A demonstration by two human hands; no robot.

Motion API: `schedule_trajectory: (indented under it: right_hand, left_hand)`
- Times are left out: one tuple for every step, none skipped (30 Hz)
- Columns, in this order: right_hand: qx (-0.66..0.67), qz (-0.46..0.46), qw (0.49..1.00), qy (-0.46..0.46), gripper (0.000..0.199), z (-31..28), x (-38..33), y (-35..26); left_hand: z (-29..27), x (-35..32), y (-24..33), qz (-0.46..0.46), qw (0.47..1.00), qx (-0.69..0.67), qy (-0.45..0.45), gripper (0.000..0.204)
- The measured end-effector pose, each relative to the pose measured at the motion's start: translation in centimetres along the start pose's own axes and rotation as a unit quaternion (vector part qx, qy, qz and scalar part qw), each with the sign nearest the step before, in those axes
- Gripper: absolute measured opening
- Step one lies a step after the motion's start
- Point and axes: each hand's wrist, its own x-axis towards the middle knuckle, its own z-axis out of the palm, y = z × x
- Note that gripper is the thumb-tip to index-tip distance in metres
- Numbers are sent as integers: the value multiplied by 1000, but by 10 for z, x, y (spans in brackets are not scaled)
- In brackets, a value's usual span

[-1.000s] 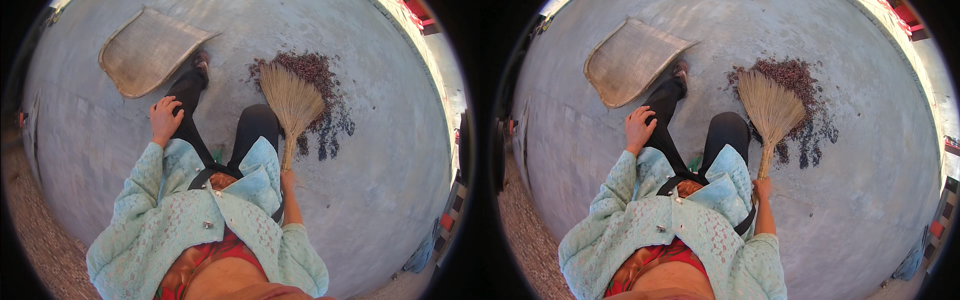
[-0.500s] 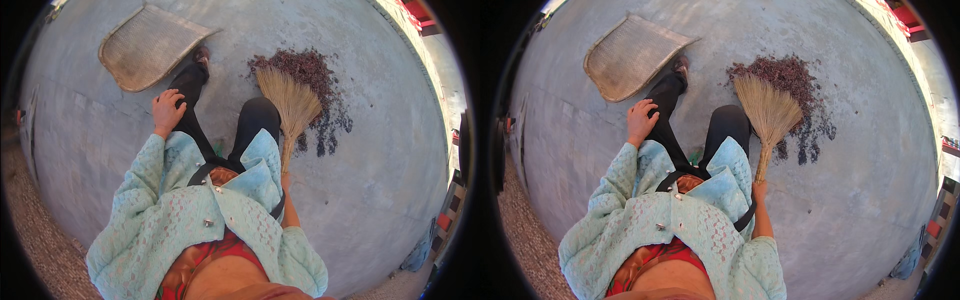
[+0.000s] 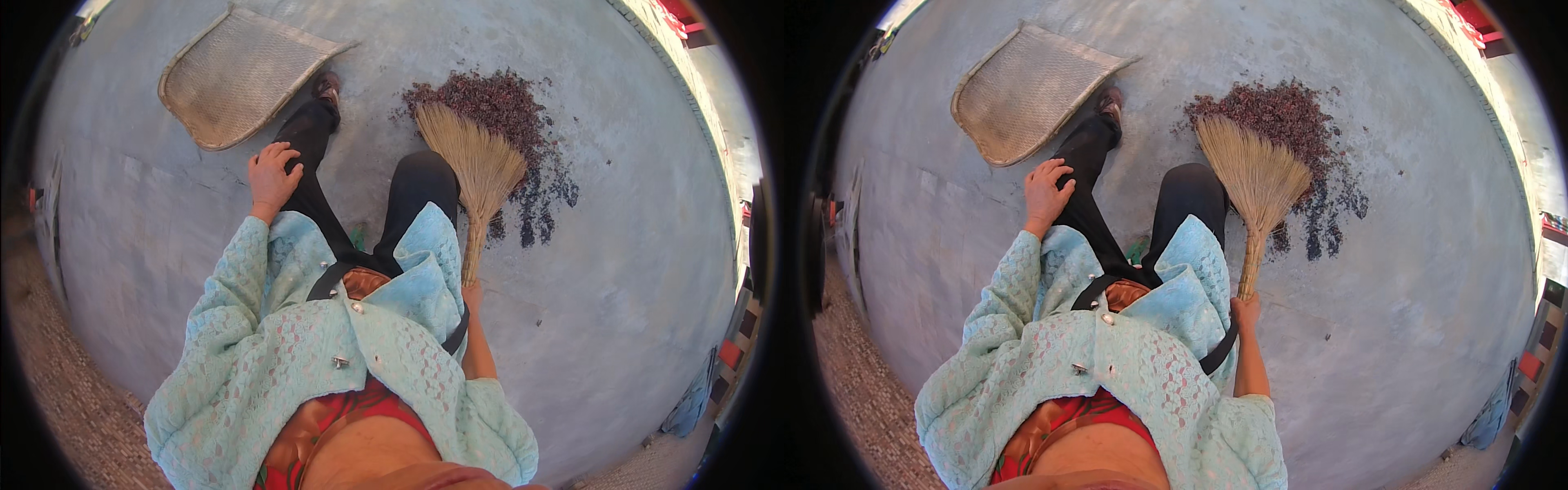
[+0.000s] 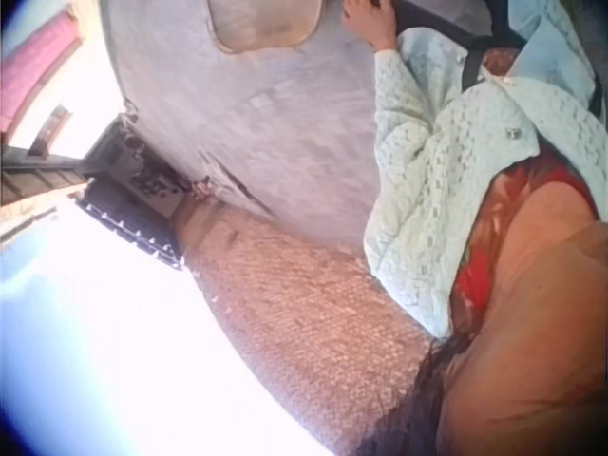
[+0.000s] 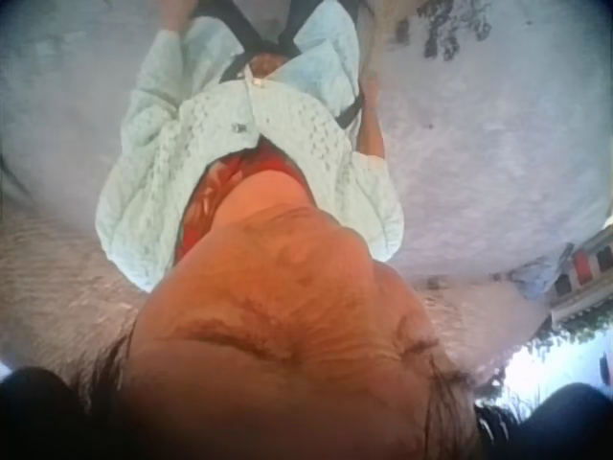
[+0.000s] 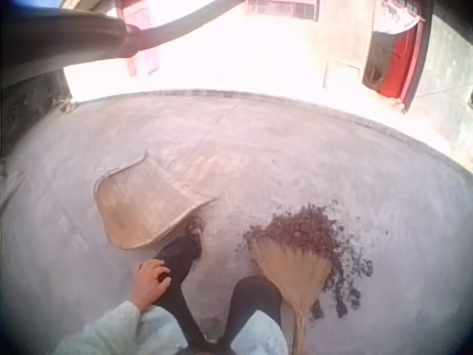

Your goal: The person sweeps a pile of small dark particles on a concrete floor using a traditional straw broom. They occasionally pause to spread the pile with their hand and continue sweeping the material into a tighter pile.

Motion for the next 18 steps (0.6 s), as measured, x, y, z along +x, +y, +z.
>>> schedule_trajectory:
  right_hand:
    - [22, -67, 997, 33, 31, -2, 1, 16]
    - [52, -54, 997, 33, 31, -8, -2, 32]
    - [82, -42, 995, 31, 31, -16, -10, 35]
    - [112, -31, 993, 28, 31, -22, -14, 38]
    - [132, -17, 990, 38, 31, -26, -16, 46]
    - [151, -5, 988, 44, 32, -29, -16, 53]
    - [170, 10, 984, 50, 32, -30, -16, 60]
    - [207, 24, 977, 53, 32, -28, -9, 69]
    - [244, 40, 967, 58, 31, -23, -2, 79]
    - [279, 56, 956, 63, 31, -19, 5, 86]
    - [320, 70, 942, 71, 30, -14, 13, 92]
    - [361, 83, 925, 81, 30, -10, 20, 91]
    - [402, 95, 906, 91, 29, -5, 27, 91]
    - [417, 108, 897, 103, 28, -1, 33, 90]
    - [431, 121, 887, 114, 28, 3, 40, 89]
    - [444, 134, 877, 124, 27, 5, 44, 89]
    - [451, 144, 873, 117, 29, 7, 48, 89]
    - [458, 153, 869, 109, 31, 8, 53, 93]
  left_hand:
    - [3, -2, 0, 1, 1000, -1, -1, 24]
    - [3, -3, -1, 2, 1000, -4, -4, 24]
    - [4, -3, -1, 2, 1000, -5, -6, 24]
    - [3, -2, 0, 1, 1000, -5, -6, 24]
    - [3, 0, 3, 2, 1000, -3, -10, 24]
    - [1, 2, 7, 1, 1000, 1, -13, 24]
    - [0, 2, 9, 1, 1000, 6, -18, 24]
    - [0, 2, 8, 4, 1000, 8, -17, 24]
    - [-1, 2, 7, 9, 1000, 10, -17, 24]
    - [0, 3, 7, 15, 1000, 11, -17, 24]
    - [-1, 3, 8, 15, 1000, 16, -19, 24]
    - [-1, 3, 9, 17, 999, 20, -19, 24]
    - [-1, 4, 10, 18, 999, 24, -20, 24]
    - [-1, 5, 10, 20, 999, 24, -25, 24]
    - [-2, 6, 11, 19, 999, 24, -29, 24]
    - [-3, 7, 13, 19, 999, 24, -34, 24]
    - [-4, 9, 15, 19, 999, 25, -36, 24]
    - [-7, 9, 18, 17, 999, 28, -38, 24]
